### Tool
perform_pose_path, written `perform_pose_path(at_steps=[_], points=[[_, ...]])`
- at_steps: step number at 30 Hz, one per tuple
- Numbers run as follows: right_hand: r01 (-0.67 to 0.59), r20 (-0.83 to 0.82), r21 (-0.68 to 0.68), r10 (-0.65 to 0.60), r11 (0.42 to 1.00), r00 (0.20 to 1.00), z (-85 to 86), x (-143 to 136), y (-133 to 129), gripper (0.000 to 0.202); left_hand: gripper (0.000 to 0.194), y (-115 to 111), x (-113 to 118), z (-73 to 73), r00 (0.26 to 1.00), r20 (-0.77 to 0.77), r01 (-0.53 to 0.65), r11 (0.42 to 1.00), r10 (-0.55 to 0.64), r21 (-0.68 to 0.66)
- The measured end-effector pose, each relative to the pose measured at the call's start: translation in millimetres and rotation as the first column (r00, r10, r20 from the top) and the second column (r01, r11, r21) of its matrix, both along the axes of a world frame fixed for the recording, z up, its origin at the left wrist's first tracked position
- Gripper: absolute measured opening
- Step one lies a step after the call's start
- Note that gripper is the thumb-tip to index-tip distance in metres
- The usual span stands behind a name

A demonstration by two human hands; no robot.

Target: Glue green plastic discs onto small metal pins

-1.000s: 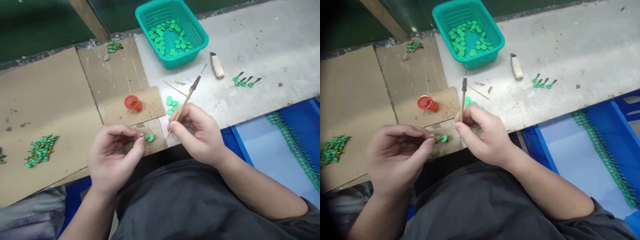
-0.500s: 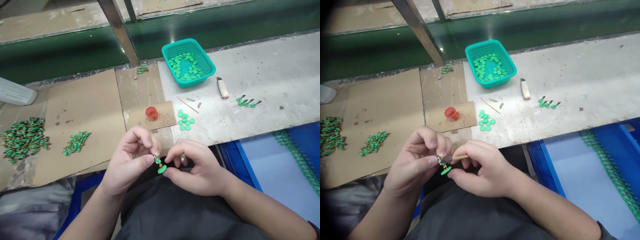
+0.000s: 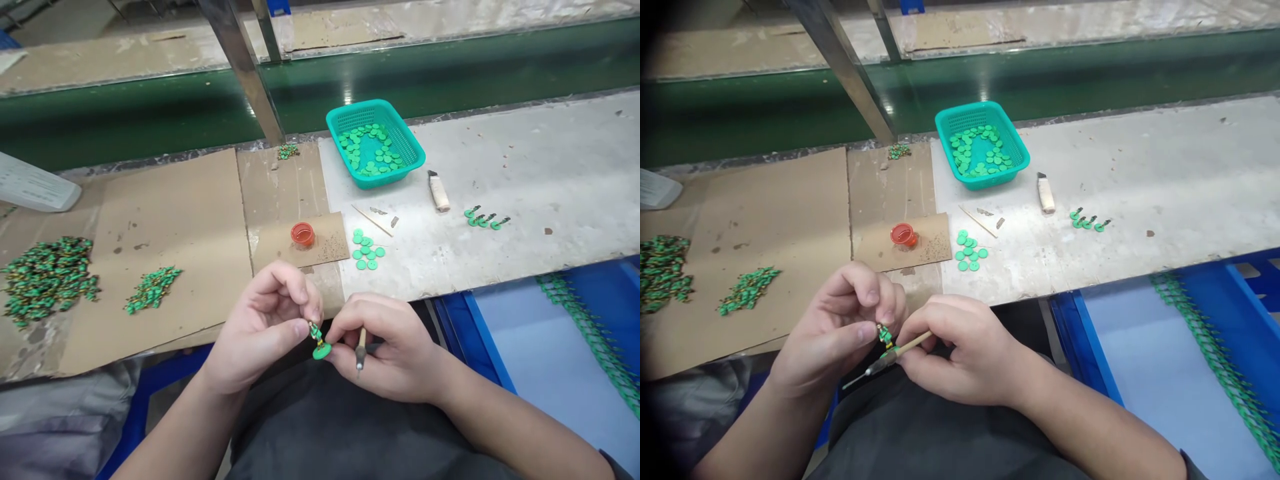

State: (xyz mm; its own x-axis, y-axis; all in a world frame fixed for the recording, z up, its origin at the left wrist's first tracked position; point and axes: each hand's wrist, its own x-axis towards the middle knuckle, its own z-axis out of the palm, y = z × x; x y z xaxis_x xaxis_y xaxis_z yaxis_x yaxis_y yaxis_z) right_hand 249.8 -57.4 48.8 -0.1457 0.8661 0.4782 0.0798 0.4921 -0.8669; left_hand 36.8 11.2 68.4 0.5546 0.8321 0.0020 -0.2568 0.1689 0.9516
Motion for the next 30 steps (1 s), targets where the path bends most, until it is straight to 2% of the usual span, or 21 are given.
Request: perform_pose_path(at_steps=[5, 9, 12, 14, 17, 19, 22, 25, 27, 30], points=[[-0.015, -0.040, 0.001, 0.015, 1.000, 0.999, -0.3, 7, -2, 0.016, 0.049, 2, 9, 3.2, 0.999, -0.054, 0.005, 1.000, -0.004, 0.008], [0.063, -0.047, -0.037, -0.065, 0.997, 0.997, -1.9, 20, -5, 0.012, 0.050, 4, 17, 5.6, 0.991, -0.129, -0.009, 0.998, 0.018, 0.069], [0.148, -0.079, -0.076, -0.154, 0.986, 0.985, -3.8, 40, -7, 0.008, 0.035, 9, 26, 3.9, 0.976, -0.215, -0.007, 0.988, 0.040, 0.152], [0.204, -0.102, -0.129, -0.218, 0.970, 0.971, -5.8, 58, -10, 0.007, 0.029, 15, 39, 1.6, 0.931, -0.339, -0.026, 0.954, 0.132, 0.300], [0.299, -0.119, -0.256, -0.337, 0.919, 0.934, -9.5, 84, -20, 0.010, 0.027, 30, 79, 2.8, 0.848, -0.459, 0.035, 0.836, 0.266, 0.548], [0.355, -0.133, -0.348, -0.420, 0.868, 0.898, -12.0, 98, -30, 0.014, 0.025, 42, 120, 6.0, 0.825, -0.493, 0.124, 0.764, 0.275, 0.634], [0.416, -0.153, -0.417, -0.513, 0.808, 0.845, -14.4, 114, -43, 0.019, 0.017, 65, 190, 6.2, 0.815, -0.511, 0.180, 0.720, 0.272, 0.670], [0.472, -0.147, -0.399, -0.563, 0.786, 0.813, -14.2, 127, -52, 0.020, 0.010, 86, 248, -1.2, 0.788, -0.544, 0.230, 0.683, 0.287, 0.693], [0.509, -0.139, -0.380, -0.591, 0.773, 0.794, -13.7, 134, -57, 0.019, 0.018, 95, 271, -6.8, 0.765, -0.571, 0.265, 0.663, 0.297, 0.700], [0.546, -0.138, -0.371, -0.626, 0.752, 0.768, -14.7, 143, -63, 0.016, 0.033, 100, 285, -12.4, 0.730, -0.609, 0.307, 0.648, 0.310, 0.697]])
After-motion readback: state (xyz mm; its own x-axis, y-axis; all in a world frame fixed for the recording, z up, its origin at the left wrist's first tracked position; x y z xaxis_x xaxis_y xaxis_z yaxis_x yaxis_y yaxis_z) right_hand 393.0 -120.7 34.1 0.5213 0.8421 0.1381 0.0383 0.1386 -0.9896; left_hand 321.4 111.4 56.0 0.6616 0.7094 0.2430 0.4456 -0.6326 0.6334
